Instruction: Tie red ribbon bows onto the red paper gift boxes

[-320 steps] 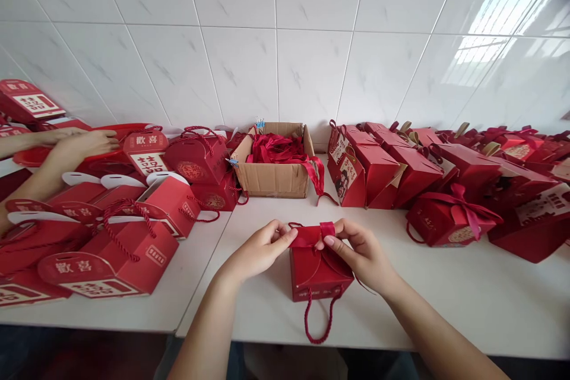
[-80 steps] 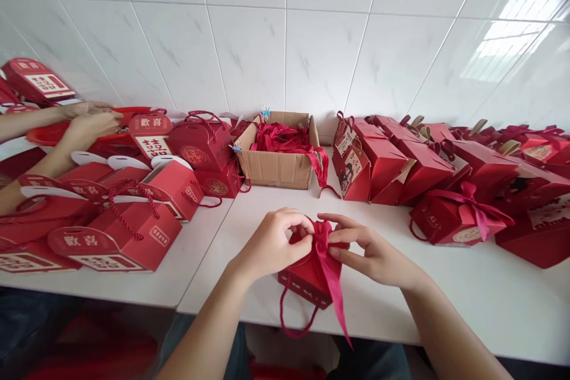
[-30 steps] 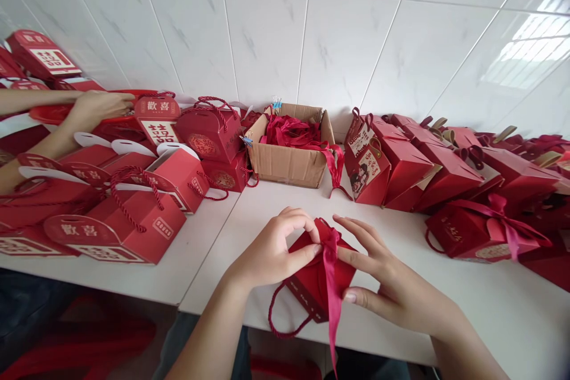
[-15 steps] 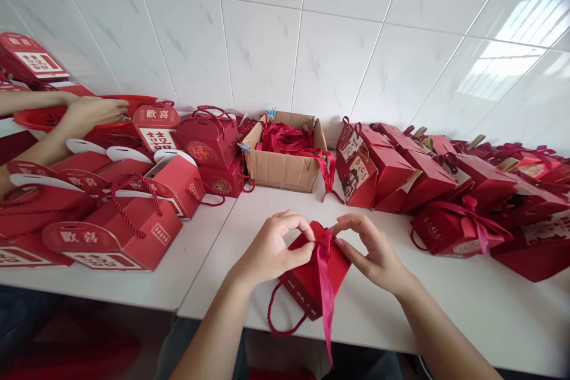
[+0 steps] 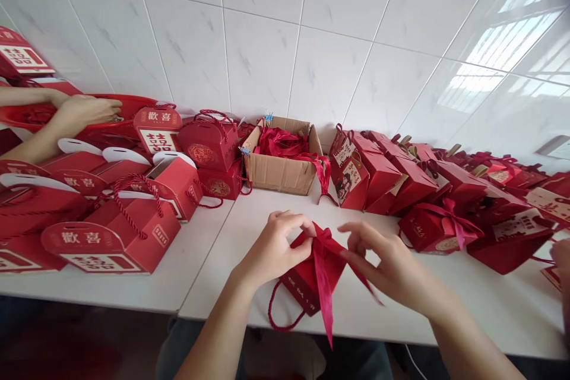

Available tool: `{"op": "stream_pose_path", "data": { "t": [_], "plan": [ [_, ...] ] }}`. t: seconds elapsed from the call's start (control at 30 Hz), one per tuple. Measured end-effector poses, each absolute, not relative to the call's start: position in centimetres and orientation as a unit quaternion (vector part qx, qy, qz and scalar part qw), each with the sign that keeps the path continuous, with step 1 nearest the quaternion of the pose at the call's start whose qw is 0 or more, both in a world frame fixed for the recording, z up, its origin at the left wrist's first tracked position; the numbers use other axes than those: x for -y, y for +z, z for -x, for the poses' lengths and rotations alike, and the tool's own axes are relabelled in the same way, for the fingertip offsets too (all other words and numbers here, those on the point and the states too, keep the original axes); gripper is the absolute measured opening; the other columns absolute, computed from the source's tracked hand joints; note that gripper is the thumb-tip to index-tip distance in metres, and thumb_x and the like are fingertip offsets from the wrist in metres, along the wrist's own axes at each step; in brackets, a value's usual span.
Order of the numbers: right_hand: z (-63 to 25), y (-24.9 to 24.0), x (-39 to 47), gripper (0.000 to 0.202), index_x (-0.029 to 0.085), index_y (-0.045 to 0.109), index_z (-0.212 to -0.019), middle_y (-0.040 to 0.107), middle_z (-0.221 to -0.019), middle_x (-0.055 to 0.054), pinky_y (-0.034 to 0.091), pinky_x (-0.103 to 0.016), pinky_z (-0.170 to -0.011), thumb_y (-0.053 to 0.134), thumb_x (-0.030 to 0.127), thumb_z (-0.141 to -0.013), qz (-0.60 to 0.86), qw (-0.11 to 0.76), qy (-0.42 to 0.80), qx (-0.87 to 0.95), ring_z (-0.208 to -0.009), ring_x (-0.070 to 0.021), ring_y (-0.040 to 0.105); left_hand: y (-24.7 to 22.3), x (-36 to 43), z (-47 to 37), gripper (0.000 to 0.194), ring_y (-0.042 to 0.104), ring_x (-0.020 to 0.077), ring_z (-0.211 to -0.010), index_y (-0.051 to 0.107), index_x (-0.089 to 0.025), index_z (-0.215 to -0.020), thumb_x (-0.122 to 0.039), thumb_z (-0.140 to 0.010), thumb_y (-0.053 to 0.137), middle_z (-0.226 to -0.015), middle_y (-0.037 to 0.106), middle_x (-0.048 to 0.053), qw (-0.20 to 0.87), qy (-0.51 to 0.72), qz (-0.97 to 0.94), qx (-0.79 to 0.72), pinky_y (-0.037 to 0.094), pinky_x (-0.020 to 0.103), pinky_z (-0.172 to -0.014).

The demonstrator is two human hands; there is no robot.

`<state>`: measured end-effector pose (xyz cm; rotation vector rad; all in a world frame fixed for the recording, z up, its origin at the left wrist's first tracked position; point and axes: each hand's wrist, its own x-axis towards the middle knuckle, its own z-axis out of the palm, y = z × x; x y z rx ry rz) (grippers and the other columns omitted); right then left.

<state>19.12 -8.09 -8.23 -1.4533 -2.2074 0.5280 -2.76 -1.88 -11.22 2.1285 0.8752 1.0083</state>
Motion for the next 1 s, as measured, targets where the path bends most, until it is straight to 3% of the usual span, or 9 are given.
{"op": "stream_pose_path", "data": {
  "t": [0.13, 0.2, 0.37, 0.5, 0.7, 1.0],
  "plan": [
    [-19.7, -5.0, 10.8, 0.015, 0.028, 0.059, -0.103, 0.068, -0.088, 0.000, 0.045, -0.025, -0.061, 0.055, 0.025, -0.088, 0.450, 0.000, 0.239, 0.861, -0.074, -0.0158, 0.063, -11.4, 1.8, 2.9, 0.012, 0.057, 0.0157, -0.089, 0.060, -0.023, -0.084, -0.013, -0.079, 0.055, -0.088, 0.067, -0.004, 0.308, 0.374, -0.809, -0.332, 0.038, 0.033, -0.092],
    [-20.1, -3.8, 10.6, 0.015, 0.028, 0.062, -0.101, 0.069, -0.090, 0.000, 0.046, -0.025, -0.064, 0.057, 0.023, -0.087, 0.401, -0.036, 0.248, 0.881, -0.078, -0.0164, 0.065, -11.5, 1.8, 2.9, 0.013, 0.058, 0.0157, -0.090, 0.060, -0.023, -0.085, -0.013, -0.080, 0.054, -0.089, 0.067, -0.004, 0.306, 0.372, -0.812, -0.330, 0.038, 0.033, -0.092],
    [-19.9, -2.8, 5.1, 0.018, 0.022, 0.062, -0.104, 0.066, -0.100, -0.004, 0.047, -0.025, -0.078, 0.053, 0.016, -0.089, 0.374, 0.121, 0.202, 0.897, -0.088, -0.0136, 0.062, -11.4, 2.1, 3.0, 0.017, 0.059, 0.0145, -0.093, 0.058, -0.023, -0.089, -0.010, -0.081, 0.051, -0.094, 0.067, -0.003, 0.305, 0.381, -0.808, -0.330, 0.040, 0.030, -0.092],
    [-19.0, -4.3, 1.3, 0.037, 0.023, 0.061, -0.115, 0.062, -0.110, -0.005, 0.047, -0.028, -0.086, 0.056, 0.006, -0.082, 0.296, 0.111, 0.238, 0.919, -0.097, -0.0145, 0.060, -11.1, 2.3, 3.1, 0.019, 0.060, 0.0148, -0.093, 0.053, -0.024, -0.093, -0.009, -0.081, 0.050, -0.094, 0.066, -0.002, 0.321, 0.374, -0.803, -0.334, 0.042, 0.030, -0.091],
    [-18.6, -5.6, 0.8, 0.043, 0.021, 0.064, -0.115, 0.064, -0.103, -0.006, 0.049, -0.027, -0.077, 0.052, -0.002, -0.080, 0.233, 0.100, 0.270, 0.929, -0.089, -0.0140, 0.061, -10.9, 2.4, 3.1, 0.030, 0.062, 0.0173, -0.093, 0.043, -0.025, -0.107, -0.011, -0.082, 0.051, -0.093, 0.065, 0.000, 0.363, 0.350, -0.789, -0.351, 0.045, 0.033, -0.089],
    [-18.3, -6.0, 0.3, 0.035, 0.020, 0.071, -0.098, 0.064, -0.098, -0.005, 0.047, -0.025, -0.072, 0.051, -0.002, -0.080, 0.229, 0.100, 0.258, 0.933, -0.083, -0.0126, 0.060, -10.8, 2.3, 2.6, 0.019, 0.058, 0.0130, -0.091, 0.043, -0.023, -0.104, -0.011, -0.089, 0.042, -0.094, 0.056, 0.001, 0.460, 0.338, -0.758, -0.314, 0.048, 0.025, -0.081]
  ]
}}
